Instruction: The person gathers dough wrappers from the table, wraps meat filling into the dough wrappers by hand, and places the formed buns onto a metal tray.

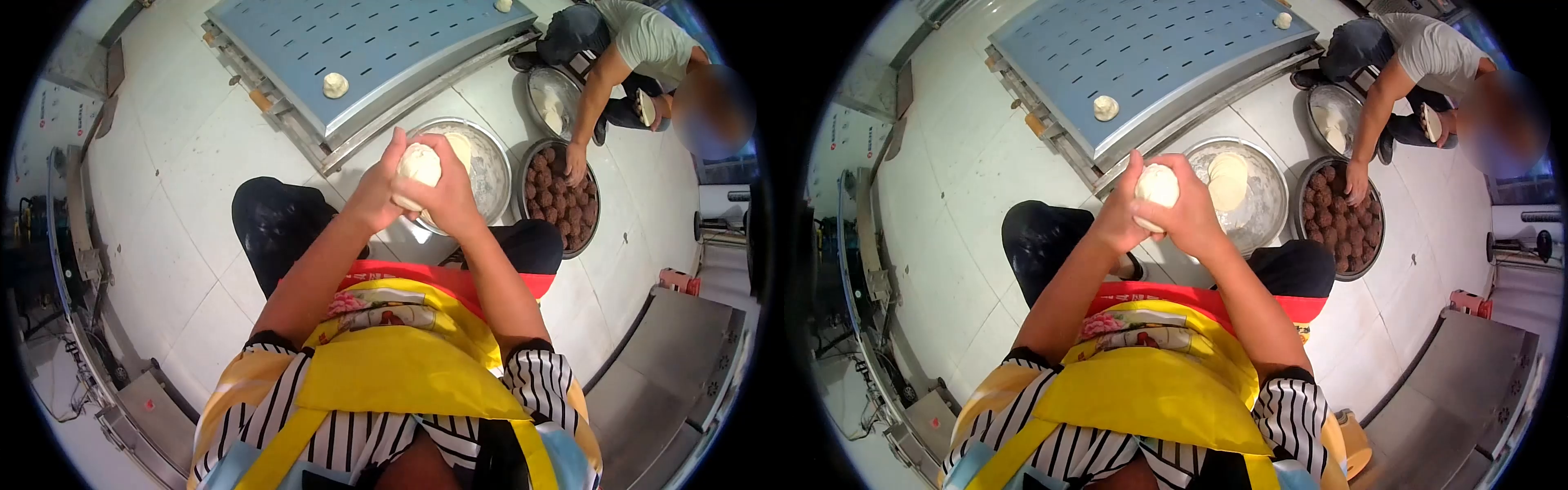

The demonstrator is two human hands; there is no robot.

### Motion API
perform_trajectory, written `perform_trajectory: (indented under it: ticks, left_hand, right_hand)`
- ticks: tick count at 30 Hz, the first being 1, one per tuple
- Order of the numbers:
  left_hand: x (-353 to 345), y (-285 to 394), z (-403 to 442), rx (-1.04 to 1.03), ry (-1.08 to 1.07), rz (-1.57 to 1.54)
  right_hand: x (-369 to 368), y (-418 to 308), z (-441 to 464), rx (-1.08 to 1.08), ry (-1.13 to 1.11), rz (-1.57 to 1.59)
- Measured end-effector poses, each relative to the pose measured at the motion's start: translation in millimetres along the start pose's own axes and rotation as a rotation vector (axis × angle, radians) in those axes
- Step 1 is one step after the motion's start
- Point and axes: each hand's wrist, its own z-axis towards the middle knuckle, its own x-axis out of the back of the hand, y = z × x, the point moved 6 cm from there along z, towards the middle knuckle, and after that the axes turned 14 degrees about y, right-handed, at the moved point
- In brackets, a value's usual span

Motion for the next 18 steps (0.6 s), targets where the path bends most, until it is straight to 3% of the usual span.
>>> perform_trajectory:
  ticks: [2, 4, 7, 10, 11, 13, 15, 17, 18]
  left_hand:
    - [-2.5, -5.0, 3.2, 0.002, 0.108, -0.150]
    - [-2.3, -6.8, 5.3, 0.038, 0.209, -0.290]
    - [0.8, 1.7, -3.6, 0.110, -0.141, -0.123]
    - [-0.1, -2.0, 1.4, 0.000, 0.107, -0.178]
    - [0.0, 0.3, -0.2, 0.009, 0.080, -0.197]
    - [-0.8, 2.1, -2.7, 0.030, 0.022, -0.244]
    - [3.3, -3.1, 0.9, 0.027, 0.049, -0.244]
    - [8.4, -7.1, 7.7, 0.003, 0.047, -0.250]
    - [11.7, -10.4, 11.1, -0.015, 0.035, -0.259]
  right_hand:
    - [3.8, 3.6, 4.4, 0.093, 0.087, -0.274]
    - [-0.1, -9.4, 5.0, 0.179, 0.021, -0.185]
    - [-0.1, -7.5, 2.0, 0.130, -0.032, -0.069]
    - [-2.7, 0.9, 4.1, 0.165, 0.016, -0.173]
    - [-3.3, -0.4, 5.1, 0.201, 0.052, -0.244]
    - [-4.8, -7.4, 0.3, -0.056, -0.114, 0.048]
    - [-5.3, -4.3, -1.0, -0.071, -0.143, 0.087]
    - [-6.6, 5.5, 6.8, 0.167, -0.041, -0.124]
    - [-6.1, 9.4, 5.4, 0.173, -0.067, -0.100]
